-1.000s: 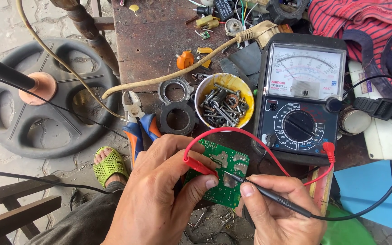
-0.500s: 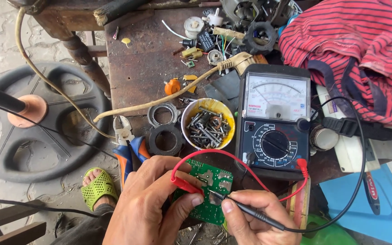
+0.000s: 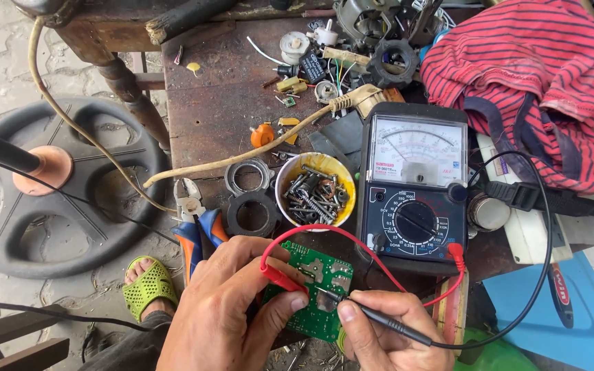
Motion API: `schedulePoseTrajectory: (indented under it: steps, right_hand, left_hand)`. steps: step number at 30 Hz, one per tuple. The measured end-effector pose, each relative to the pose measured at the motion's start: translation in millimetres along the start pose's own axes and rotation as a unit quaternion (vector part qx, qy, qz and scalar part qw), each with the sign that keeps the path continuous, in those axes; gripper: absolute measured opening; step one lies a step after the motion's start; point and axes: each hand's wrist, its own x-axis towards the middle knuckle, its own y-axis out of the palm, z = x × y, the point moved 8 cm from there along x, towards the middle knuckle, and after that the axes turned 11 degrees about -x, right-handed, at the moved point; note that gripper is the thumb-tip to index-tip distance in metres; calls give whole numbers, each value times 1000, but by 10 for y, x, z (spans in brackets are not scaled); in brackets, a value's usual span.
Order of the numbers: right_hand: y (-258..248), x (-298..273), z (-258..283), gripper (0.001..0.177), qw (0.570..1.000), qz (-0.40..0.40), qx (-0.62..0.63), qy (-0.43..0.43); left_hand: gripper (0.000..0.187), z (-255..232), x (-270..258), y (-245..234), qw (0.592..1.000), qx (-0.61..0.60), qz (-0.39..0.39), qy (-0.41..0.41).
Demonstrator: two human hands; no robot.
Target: Testing a circuit board using a multimeter to check for electrical continuity or voltage at various points.
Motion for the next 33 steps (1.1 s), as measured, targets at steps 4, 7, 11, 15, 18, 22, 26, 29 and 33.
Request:
schedulePoseTrajectory:
  steps: [4,7,11,15,18,22,26,29,33]
  right_hand:
    - [-4,-22,97,14,1000,-6,0,-26]
    - [-12,-62,172,14,997,4,33,-68]
    - [20,-114,257,9,989,39,2,-143]
    - [40,-90,214,10,988,37,34,-149]
    - [37,-62,138,11,988,37,38,-146]
    - [33,-39,76,13,987,44,34,-149]
    - [31,-50,72,13,985,49,40,-158]
    - [22,-49,10,13,993,40,37,-103]
    - [19,-54,18,13,994,21,57,-91]
  left_hand:
    - [17,3,-12,9,1000,4,3,5]
    - [21,-16,-12,7,1000,-16,9,13]
    - [18,-48,-2,0,1000,-23,10,18]
    - [20,-42,-5,5,1000,-15,10,22]
    - [22,-33,-6,10,1000,-13,13,21]
    - [22,-48,8,1,1000,-17,10,23]
    - [21,-39,1,8,1000,-10,9,20]
    - [16,-16,1,8,1000,-8,8,4]
    - [16,-19,3,7,1000,-4,7,14]
